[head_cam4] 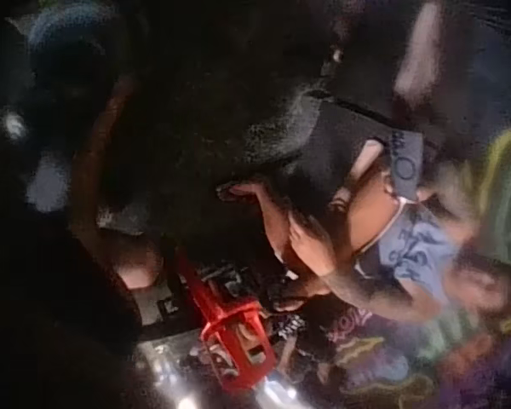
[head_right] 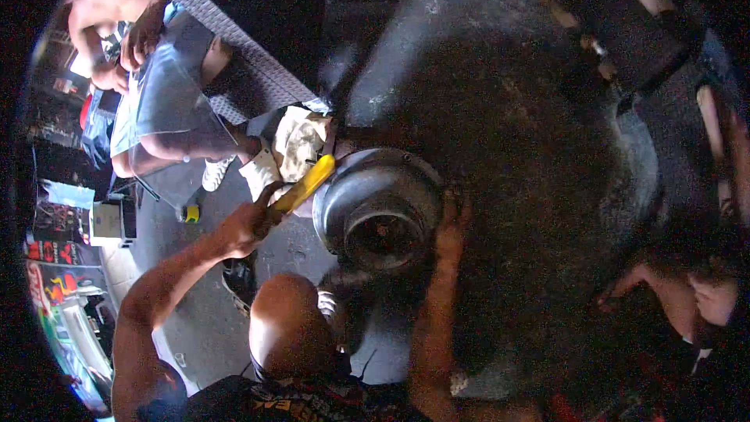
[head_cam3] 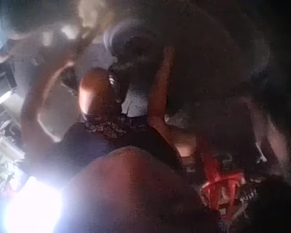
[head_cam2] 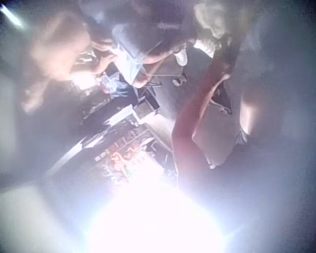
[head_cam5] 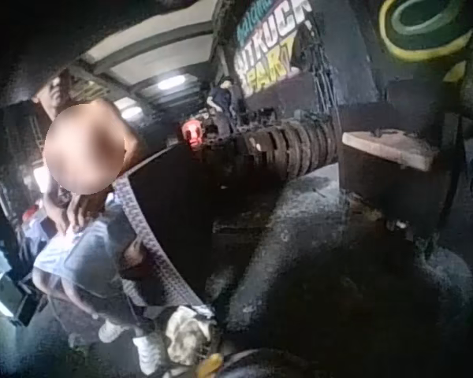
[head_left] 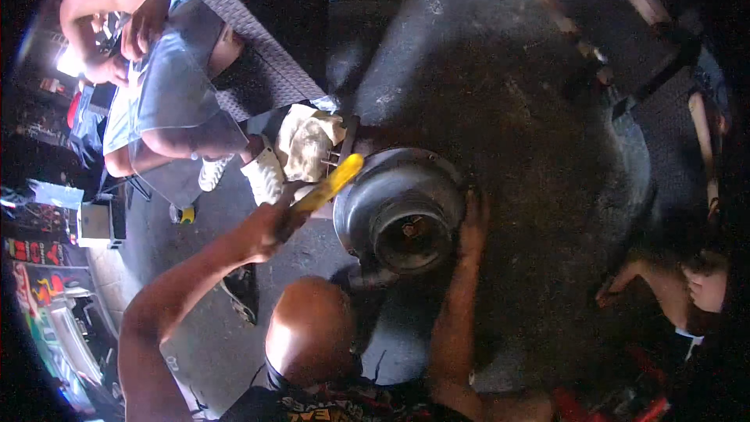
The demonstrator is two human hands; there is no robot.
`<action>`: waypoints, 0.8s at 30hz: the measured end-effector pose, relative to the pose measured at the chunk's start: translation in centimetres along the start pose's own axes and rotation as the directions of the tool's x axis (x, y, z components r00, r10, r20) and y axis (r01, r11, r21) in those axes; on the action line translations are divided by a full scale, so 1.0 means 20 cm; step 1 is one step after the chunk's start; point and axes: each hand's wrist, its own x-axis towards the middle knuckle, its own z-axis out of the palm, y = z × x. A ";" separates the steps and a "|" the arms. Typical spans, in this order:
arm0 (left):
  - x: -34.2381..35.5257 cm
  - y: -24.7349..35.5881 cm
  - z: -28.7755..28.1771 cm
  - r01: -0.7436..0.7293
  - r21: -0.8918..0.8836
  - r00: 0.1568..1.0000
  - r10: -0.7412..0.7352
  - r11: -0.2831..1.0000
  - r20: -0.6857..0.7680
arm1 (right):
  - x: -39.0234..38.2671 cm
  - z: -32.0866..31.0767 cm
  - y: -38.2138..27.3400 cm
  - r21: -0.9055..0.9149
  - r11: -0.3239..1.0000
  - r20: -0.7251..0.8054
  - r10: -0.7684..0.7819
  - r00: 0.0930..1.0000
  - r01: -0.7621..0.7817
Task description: The person hits a metal turbocharger housing with a mallet and wipes its internal and external surfaces with a cloth.
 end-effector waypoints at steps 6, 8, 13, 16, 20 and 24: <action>-0.05 -0.21 0.08 -0.426 0.077 0.876 0.433 0.901 -0.212 | -0.06 0.01 -0.13 0.230 0.973 -0.042 0.024 0.999 -0.014; -0.07 -0.19 0.11 -0.302 0.196 0.925 0.336 0.933 -0.175 | -0.05 0.00 -0.13 0.096 0.994 -0.026 -0.050 0.998 0.052; 0.09 -0.17 0.06 -0.362 0.504 0.904 0.427 0.784 -0.016 | -0.05 -0.02 -0.02 -0.257 0.912 0.068 -0.313 0.947 0.320; 0.00 -0.08 0.09 -0.288 0.630 0.899 0.431 0.721 -0.082 | -0.02 0.02 -0.09 -0.028 0.999 -0.067 -0.047 0.997 0.045; -0.05 -0.07 0.07 -0.257 0.633 0.913 0.398 0.730 -0.087 | -0.04 -0.01 -0.10 -0.127 0.976 0.047 -0.172 0.984 0.176; 0.16 0.05 0.07 -0.308 0.634 0.941 0.323 0.709 0.096 | -0.02 -0.02 -0.08 0.082 0.989 0.038 -0.127 0.991 0.123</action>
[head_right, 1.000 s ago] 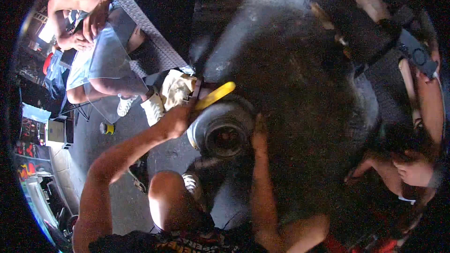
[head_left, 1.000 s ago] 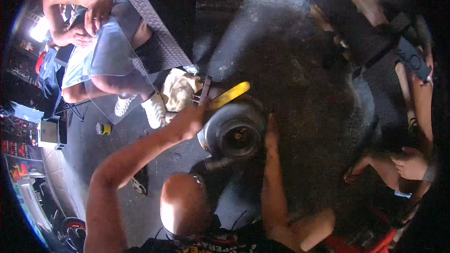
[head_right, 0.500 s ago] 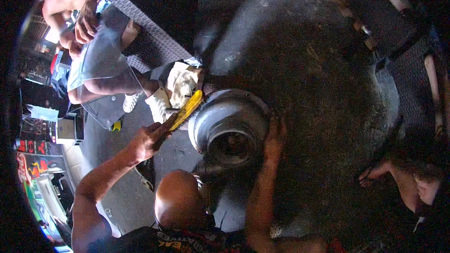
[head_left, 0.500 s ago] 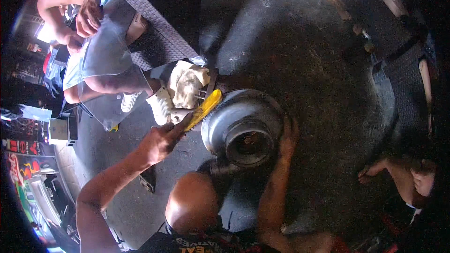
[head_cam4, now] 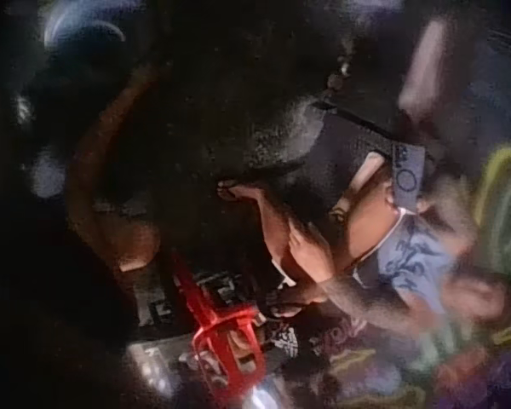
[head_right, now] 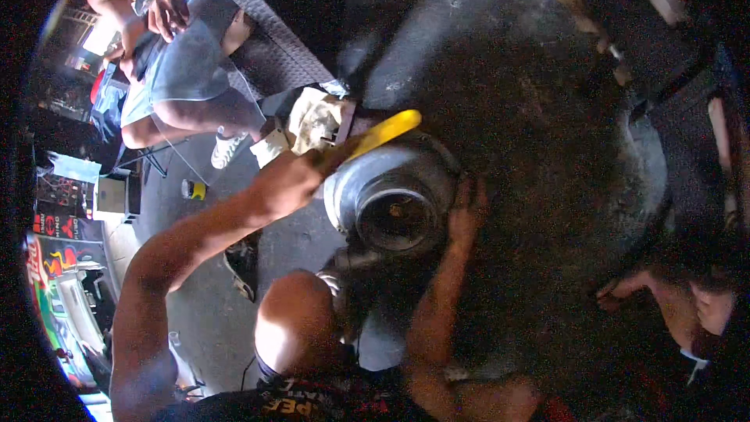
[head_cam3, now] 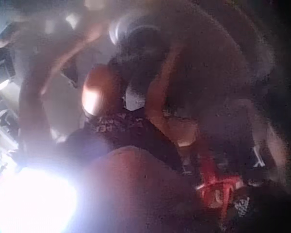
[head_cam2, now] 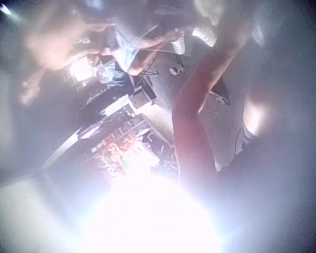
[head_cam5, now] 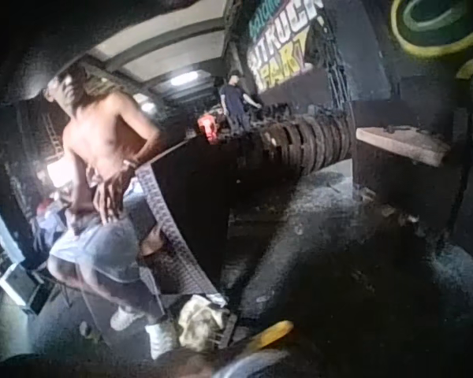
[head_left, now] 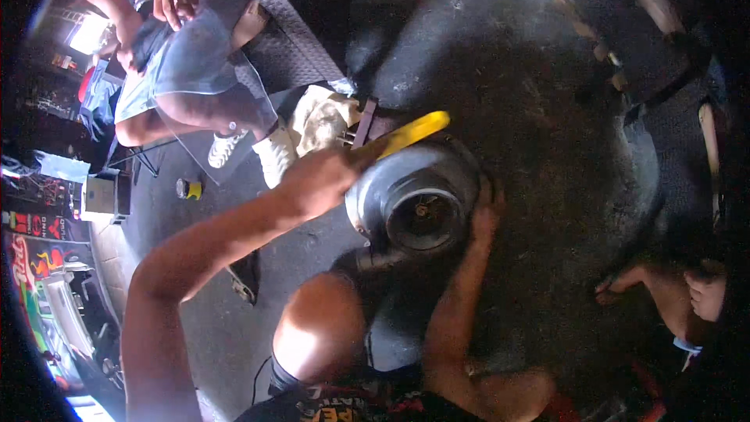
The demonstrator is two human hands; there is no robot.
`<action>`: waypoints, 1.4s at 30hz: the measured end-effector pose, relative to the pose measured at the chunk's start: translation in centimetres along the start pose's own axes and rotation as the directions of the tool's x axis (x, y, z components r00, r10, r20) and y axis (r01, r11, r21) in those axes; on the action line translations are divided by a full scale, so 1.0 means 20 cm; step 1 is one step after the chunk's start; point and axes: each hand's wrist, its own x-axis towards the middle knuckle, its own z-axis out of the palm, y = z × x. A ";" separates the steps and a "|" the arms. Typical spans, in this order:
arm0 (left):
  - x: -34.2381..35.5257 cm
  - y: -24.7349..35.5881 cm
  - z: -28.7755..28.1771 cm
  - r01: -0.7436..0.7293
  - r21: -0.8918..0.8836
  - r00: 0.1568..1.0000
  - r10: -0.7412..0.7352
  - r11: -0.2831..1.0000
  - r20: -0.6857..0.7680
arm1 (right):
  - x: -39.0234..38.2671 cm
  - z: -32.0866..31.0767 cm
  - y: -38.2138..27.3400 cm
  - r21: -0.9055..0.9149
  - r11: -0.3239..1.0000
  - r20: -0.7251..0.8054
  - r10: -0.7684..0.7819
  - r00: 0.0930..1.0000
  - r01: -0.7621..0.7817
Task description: The person hits a metal turbocharger housing with a mallet and wipes its internal and external surfaces with a cloth.
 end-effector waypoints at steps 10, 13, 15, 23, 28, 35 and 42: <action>-0.16 -0.01 0.14 0.043 -0.182 0.982 -0.074 0.982 -0.172 | 0.02 0.02 0.00 -0.183 0.983 -0.117 -0.001 0.993 -0.020; -0.30 0.06 0.17 0.164 -0.078 0.958 -0.178 0.983 -0.225 | -0.02 0.02 -0.11 -0.191 0.974 -0.090 -0.137 0.986 0.118; -0.10 -0.05 0.14 0.061 -0.128 0.963 -0.092 0.990 -0.253 | 0.07 0.05 0.06 -0.244 0.944 -0.020 -0.236 0.971 0.224; -0.34 -0.04 0.28 0.016 -0.210 0.872 -0.116 0.978 -0.475 | 0.37 0.00 0.36 -0.059 0.954 -0.032 -0.296 0.955 0.294; -0.21 0.08 0.17 0.127 -0.235 0.968 -0.172 0.964 -0.182 | 0.23 0.06 0.25 -0.106 0.980 -0.063 -0.176 0.982 0.169; -0.19 0.12 0.25 0.144 -0.282 0.952 -0.210 0.949 -0.224 | 0.43 -0.12 0.28 0.309 0.941 0.261 0.054 0.964 -0.136; -0.36 0.16 0.39 0.173 -0.322 0.888 -0.289 0.931 -0.358 | 0.18 0.10 0.14 -0.174 0.983 -0.109 -0.084 0.991 0.064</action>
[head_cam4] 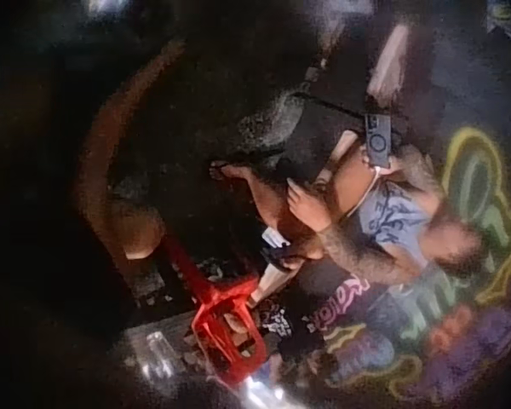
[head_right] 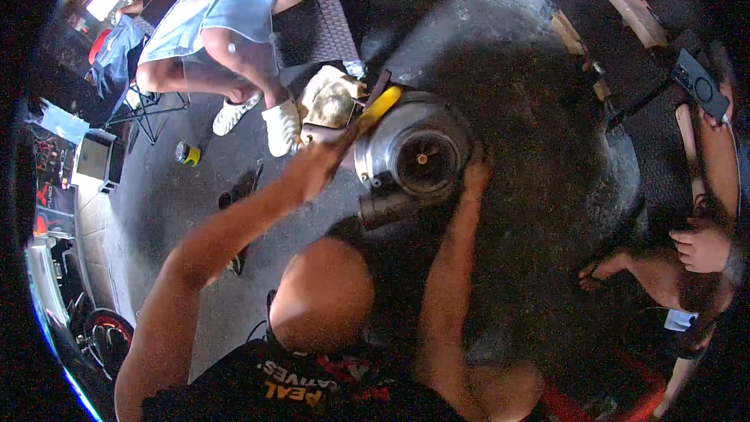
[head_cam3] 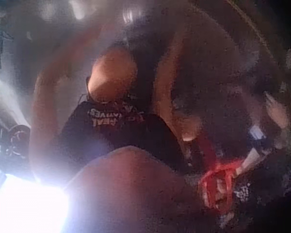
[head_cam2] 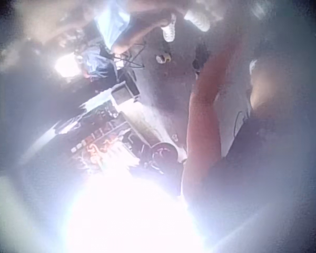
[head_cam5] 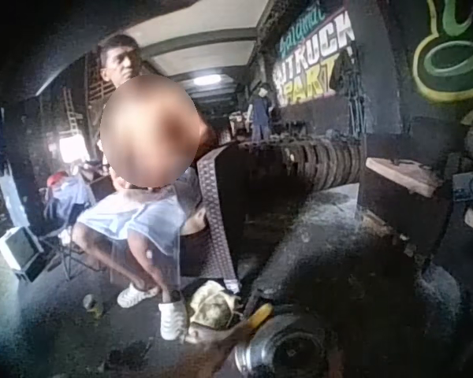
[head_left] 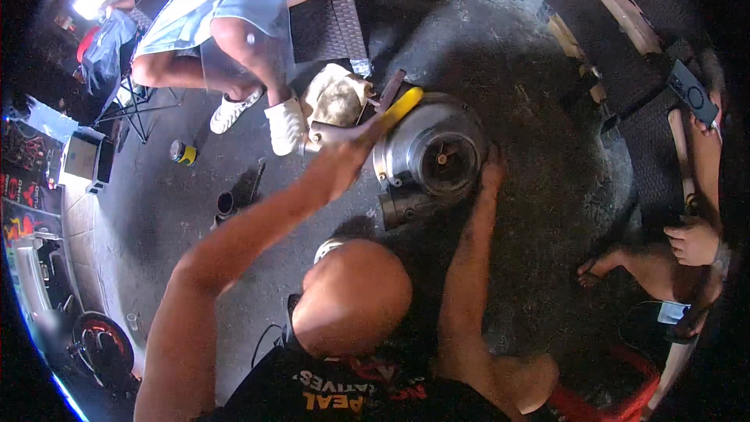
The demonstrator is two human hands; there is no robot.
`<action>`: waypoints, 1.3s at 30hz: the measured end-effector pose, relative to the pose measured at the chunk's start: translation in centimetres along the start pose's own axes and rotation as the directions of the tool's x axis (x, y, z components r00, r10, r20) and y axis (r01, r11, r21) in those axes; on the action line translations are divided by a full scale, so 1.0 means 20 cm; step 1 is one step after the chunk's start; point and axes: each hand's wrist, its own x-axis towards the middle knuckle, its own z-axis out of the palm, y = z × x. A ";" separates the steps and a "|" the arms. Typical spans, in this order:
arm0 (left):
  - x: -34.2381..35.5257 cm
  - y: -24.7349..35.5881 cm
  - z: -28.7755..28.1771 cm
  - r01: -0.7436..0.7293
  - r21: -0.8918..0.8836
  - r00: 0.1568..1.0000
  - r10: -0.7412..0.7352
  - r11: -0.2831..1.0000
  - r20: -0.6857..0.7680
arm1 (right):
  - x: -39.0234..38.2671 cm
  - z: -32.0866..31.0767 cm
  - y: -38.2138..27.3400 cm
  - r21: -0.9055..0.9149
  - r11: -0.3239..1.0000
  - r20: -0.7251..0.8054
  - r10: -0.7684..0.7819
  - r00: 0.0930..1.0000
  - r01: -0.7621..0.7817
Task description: The person hits a metal turbocharger housing with a mallet and wipes its internal and external surfaces with a cloth.
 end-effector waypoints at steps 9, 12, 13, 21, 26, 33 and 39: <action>0.04 -0.02 0.12 -0.039 0.060 0.995 0.044 0.997 -0.085 | 0.17 0.04 0.16 0.291 0.956 -0.044 -0.029 0.999 0.041; 0.01 -0.14 0.17 0.029 -0.048 1.000 -0.029 0.998 0.001 | 0.05 -0.03 0.09 0.424 0.902 0.166 0.004 0.986 -0.075; -0.07 -0.07 0.20 0.102 -0.140 0.994 -0.097 0.985 0.045 | 0.04 -0.07 0.03 0.402 0.912 0.251 -0.021 0.968 -0.084; 0.04 0.04 0.17 0.171 -0.042 0.974 -0.163 0.984 0.154 | 0.04 -0.15 0.05 0.329 0.932 0.138 -0.207 0.969 0.152; -0.25 -0.01 0.15 0.162 -0.250 0.985 -0.141 0.955 0.097 | -0.17 -0.11 -0.13 0.425 0.903 0.148 0.007 0.989 -0.070; 0.16 -0.21 0.10 -0.169 -0.013 0.986 0.169 0.985 0.008 | -0.03 -0.10 0.10 0.361 0.898 -0.041 -0.255 0.966 0.252; 0.47 -0.14 -0.06 -0.132 0.121 0.967 0.101 0.984 0.234 | -0.08 -0.03 -0.05 0.482 0.869 0.018 -0.139 0.990 0.113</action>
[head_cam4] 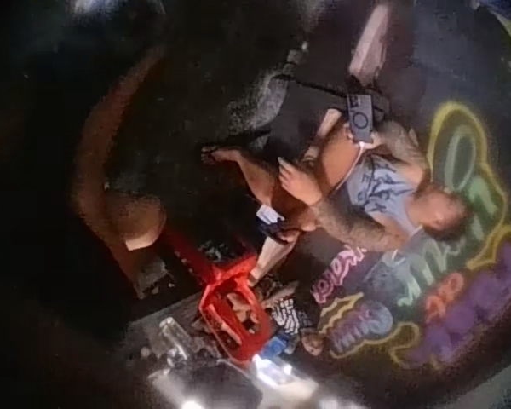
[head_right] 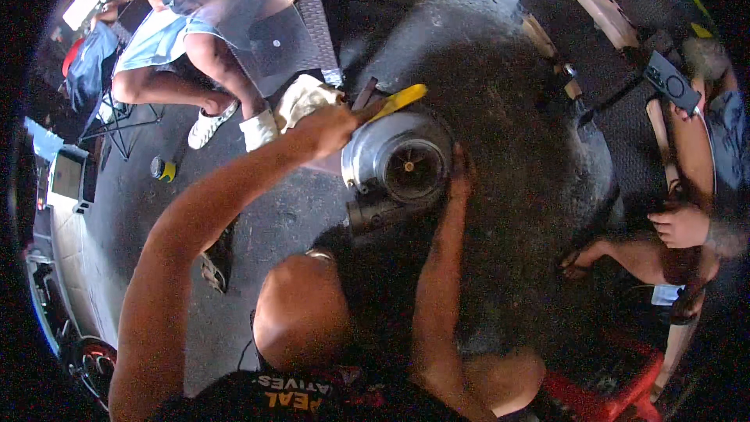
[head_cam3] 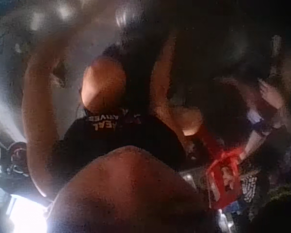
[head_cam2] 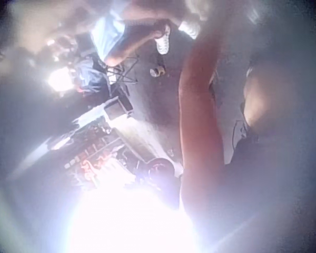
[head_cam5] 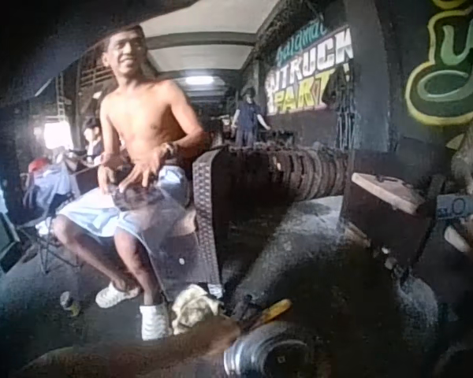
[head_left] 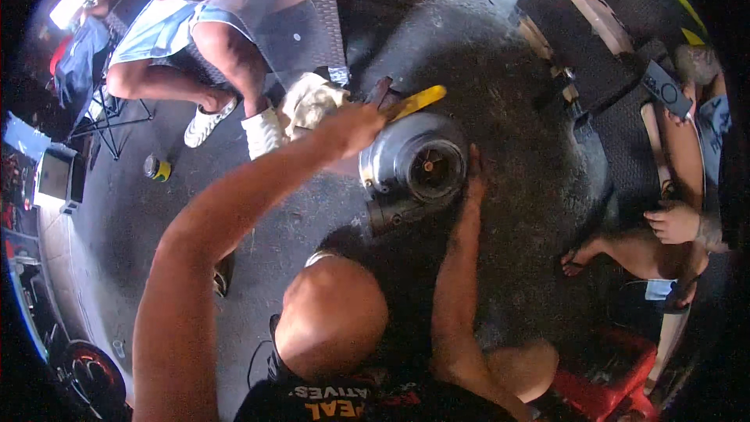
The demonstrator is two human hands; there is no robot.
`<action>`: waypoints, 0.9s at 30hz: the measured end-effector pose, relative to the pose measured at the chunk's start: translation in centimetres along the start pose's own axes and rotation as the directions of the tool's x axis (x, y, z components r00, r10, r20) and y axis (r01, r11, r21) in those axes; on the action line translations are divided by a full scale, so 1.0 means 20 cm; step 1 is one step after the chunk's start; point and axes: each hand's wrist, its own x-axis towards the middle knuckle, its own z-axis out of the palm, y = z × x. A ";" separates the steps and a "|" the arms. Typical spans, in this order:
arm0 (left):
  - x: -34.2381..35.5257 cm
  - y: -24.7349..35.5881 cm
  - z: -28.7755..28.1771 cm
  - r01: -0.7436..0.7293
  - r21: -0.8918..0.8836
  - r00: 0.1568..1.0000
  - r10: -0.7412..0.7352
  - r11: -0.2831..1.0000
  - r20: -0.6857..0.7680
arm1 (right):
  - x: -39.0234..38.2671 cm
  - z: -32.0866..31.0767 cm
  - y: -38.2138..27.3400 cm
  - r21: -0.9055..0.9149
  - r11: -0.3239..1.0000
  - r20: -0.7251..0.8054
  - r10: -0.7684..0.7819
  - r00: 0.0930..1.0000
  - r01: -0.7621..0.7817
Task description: The person hits a metal turbocharger housing with a mallet and wipes its internal and external surfaces with a cloth.
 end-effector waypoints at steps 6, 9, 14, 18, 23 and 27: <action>-0.20 -0.08 -0.04 -0.160 -0.050 0.980 0.152 0.986 -0.126 | -0.07 -0.01 -0.24 -0.015 0.993 -0.071 0.113 0.991 -0.114; -0.04 -0.10 -0.15 -0.147 0.170 0.988 0.136 0.974 0.072 | -0.19 0.14 -0.27 -0.172 0.967 -0.076 0.175 0.982 -0.186; -0.23 0.14 -0.23 -0.018 0.077 0.996 0.012 0.997 0.083 | -0.06 -0.03 -0.14 -0.094 0.968 -0.124 0.222 0.967 -0.234; -0.02 0.27 -0.26 0.035 0.020 0.992 -0.037 0.999 0.125 | -0.10 -0.02 -0.22 -0.046 0.941 -0.059 0.333 0.941 -0.335; -0.03 0.03 -0.23 -0.036 0.255 0.995 0.011 0.966 0.099 | -0.10 -0.28 -0.41 -0.002 0.909 -0.034 0.416 0.909 -0.416; -0.21 -0.04 -0.32 -0.306 -0.038 0.952 0.305 0.951 -0.035 | -0.35 -0.19 -0.49 0.068 0.982 -0.432 0.187 0.882 -0.175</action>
